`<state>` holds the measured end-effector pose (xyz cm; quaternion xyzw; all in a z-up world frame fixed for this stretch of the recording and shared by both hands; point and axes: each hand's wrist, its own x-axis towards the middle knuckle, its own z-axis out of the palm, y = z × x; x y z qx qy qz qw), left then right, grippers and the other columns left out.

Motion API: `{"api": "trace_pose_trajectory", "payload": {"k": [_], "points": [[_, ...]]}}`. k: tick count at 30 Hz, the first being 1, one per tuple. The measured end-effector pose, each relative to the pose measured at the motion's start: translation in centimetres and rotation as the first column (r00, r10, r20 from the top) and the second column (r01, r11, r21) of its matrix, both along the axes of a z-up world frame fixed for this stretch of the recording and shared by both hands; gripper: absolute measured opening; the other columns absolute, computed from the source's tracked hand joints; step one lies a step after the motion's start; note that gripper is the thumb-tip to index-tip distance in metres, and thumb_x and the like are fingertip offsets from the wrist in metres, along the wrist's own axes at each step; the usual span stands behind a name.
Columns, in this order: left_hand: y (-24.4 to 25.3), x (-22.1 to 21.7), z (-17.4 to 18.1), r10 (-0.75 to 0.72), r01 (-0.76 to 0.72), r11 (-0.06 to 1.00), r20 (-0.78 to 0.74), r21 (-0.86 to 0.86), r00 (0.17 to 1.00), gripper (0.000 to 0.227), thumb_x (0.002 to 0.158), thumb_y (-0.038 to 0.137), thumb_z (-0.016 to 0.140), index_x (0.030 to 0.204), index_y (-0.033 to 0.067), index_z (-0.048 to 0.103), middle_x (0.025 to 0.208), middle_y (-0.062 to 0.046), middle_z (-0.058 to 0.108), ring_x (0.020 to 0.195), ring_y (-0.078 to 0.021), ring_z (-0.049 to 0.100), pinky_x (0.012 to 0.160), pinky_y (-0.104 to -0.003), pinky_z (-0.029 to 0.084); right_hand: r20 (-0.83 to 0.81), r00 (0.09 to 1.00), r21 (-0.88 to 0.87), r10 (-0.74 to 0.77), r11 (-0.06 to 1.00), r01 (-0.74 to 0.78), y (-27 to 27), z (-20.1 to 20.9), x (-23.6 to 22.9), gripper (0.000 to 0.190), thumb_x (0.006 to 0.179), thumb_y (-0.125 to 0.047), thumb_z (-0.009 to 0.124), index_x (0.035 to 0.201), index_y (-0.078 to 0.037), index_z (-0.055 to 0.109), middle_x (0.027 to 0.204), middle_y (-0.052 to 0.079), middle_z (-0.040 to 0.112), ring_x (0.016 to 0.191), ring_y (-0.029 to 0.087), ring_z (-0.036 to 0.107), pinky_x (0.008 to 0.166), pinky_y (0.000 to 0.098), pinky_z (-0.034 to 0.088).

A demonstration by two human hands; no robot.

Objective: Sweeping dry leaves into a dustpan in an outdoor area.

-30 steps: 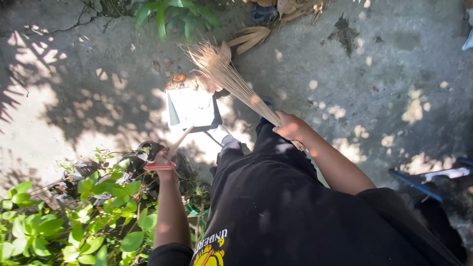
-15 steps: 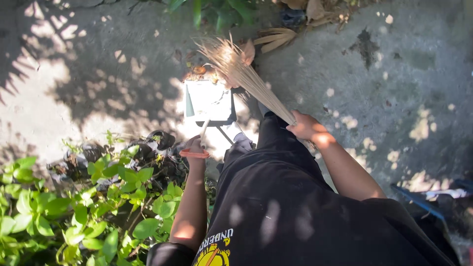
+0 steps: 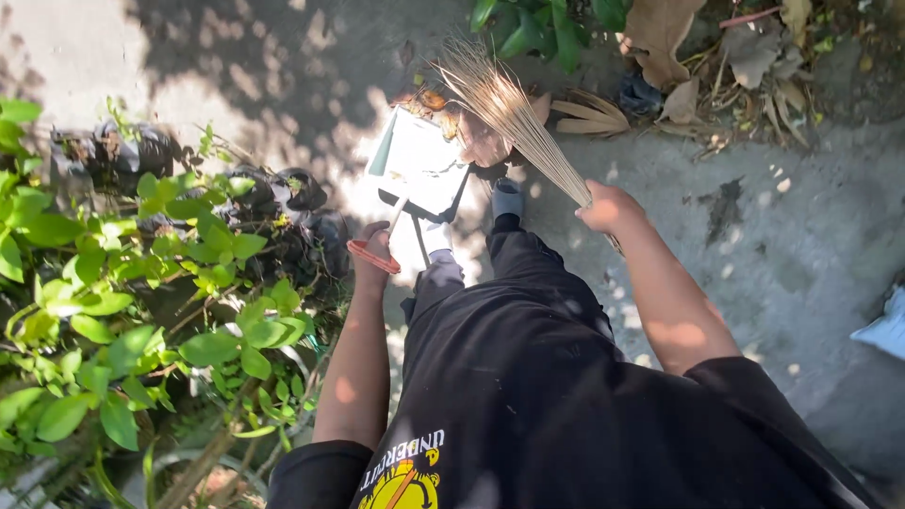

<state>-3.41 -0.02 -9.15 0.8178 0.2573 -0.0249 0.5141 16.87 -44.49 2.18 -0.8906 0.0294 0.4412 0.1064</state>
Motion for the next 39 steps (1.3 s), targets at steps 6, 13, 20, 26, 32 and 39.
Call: {"api": "trace_pose_trajectory", "payload": {"k": [6, 13, 20, 26, 32, 39], "points": [[-3.0, 2.6, 3.4, 0.020, -0.022, 0.993, 0.023, 0.112, 1.000, 0.021, 0.092, 0.015, 0.058, 0.103, 0.0036, 0.071, 0.094, -0.010, 0.069, 0.076, -0.0160, 0.063, 0.068, -0.030, 0.049, -0.075, 0.972, 0.009, 0.224, 0.975, -0.224, -0.1, -1.5, 4.3, 0.046, 0.082, -0.029, 0.077, 0.123, -0.012, 0.065, 0.115, 0.019, 0.072, 0.111, 0.040, 0.067, 0.092, 0.0499, 0.053], [-4.3, 5.2, 5.8, 0.349, -0.384, 0.859, -0.162, -0.340, 0.923, 0.029, 0.090, 0.015, 0.060, 0.111, -0.0014, 0.072, 0.069, -0.007, 0.061, 0.052, -0.0162, 0.058, 0.048, -0.031, 0.045, -0.145, 0.917, 0.105, 0.371, 0.928, -0.359, -3.5, -1.1, 3.5, 0.058, 0.080, -0.029, 0.079, 0.134, -0.018, 0.062, 0.118, 0.017, 0.072, 0.111, 0.038, 0.068, 0.093, 0.0481, 0.054], [-4.2, 3.4, 6.0, 0.323, -0.357, 0.873, -0.155, -0.332, 0.934, 0.029, 0.092, 0.015, 0.058, 0.112, -0.0013, 0.071, 0.069, -0.007, 0.061, 0.050, -0.0149, 0.058, 0.046, -0.029, 0.045, -0.187, 0.919, 0.112, 0.346, 0.937, -0.330, -6.8, 3.1, 2.8, 0.072, 0.080, -0.030, 0.078, 0.148, -0.026, 0.053, 0.123, 0.015, 0.073, 0.114, 0.034, 0.068, 0.097, 0.0439, 0.054], [0.5, -0.6, 6.8, 0.450, -0.513, 0.772, -0.246, -0.377, 0.858, 0.027, 0.090, 0.008, 0.058, 0.112, 0.0001, 0.071, 0.090, -0.007, 0.066, 0.076, -0.0138, 0.061, 0.065, -0.027, 0.048, -0.139, 0.961, 0.156, 0.239, 0.964, -0.217, -8.5, 4.5, -0.2, 0.075, 0.078, -0.031, 0.079, 0.149, -0.026, 0.054, 0.116, 0.016, 0.074, 0.104, 0.033, 0.071, 0.091, 0.0438, 0.055], [6.3, -1.6, 8.7, 0.437, -0.534, 0.741, -0.312, -0.408, 0.844, 0.029, 0.086, 0.003, 0.056, 0.111, 0.0020, 0.071, 0.099, -0.008, 0.070, 0.082, -0.0148, 0.065, 0.072, -0.026, 0.052, -0.157, 0.986, 0.126, -0.061, 0.989, 0.081, -3.1, 4.8, -2.8, 0.066, 0.082, -0.030, 0.077, 0.144, -0.020, 0.056, 0.093, 0.015, 0.075, 0.072, 0.025, 0.070, 0.071, 0.0426, 0.057], [8.9, -0.3, 5.7, 0.299, -0.335, 0.928, -0.216, -0.160, 0.930, 0.031, 0.082, 0.002, 0.058, 0.107, 0.0002, 0.076, 0.090, -0.011, 0.068, 0.074, -0.0155, 0.058, 0.068, -0.028, 0.045, -0.201, 0.942, 0.137, -0.270, 0.944, 0.300, 5.1, -2.0, -7.4, 0.041, 0.087, -0.030, 0.076, 0.119, -0.006, 0.066, 0.087, 0.010, 0.074, 0.067, 0.021, 0.071, 0.068, 0.0379, 0.056]]}}
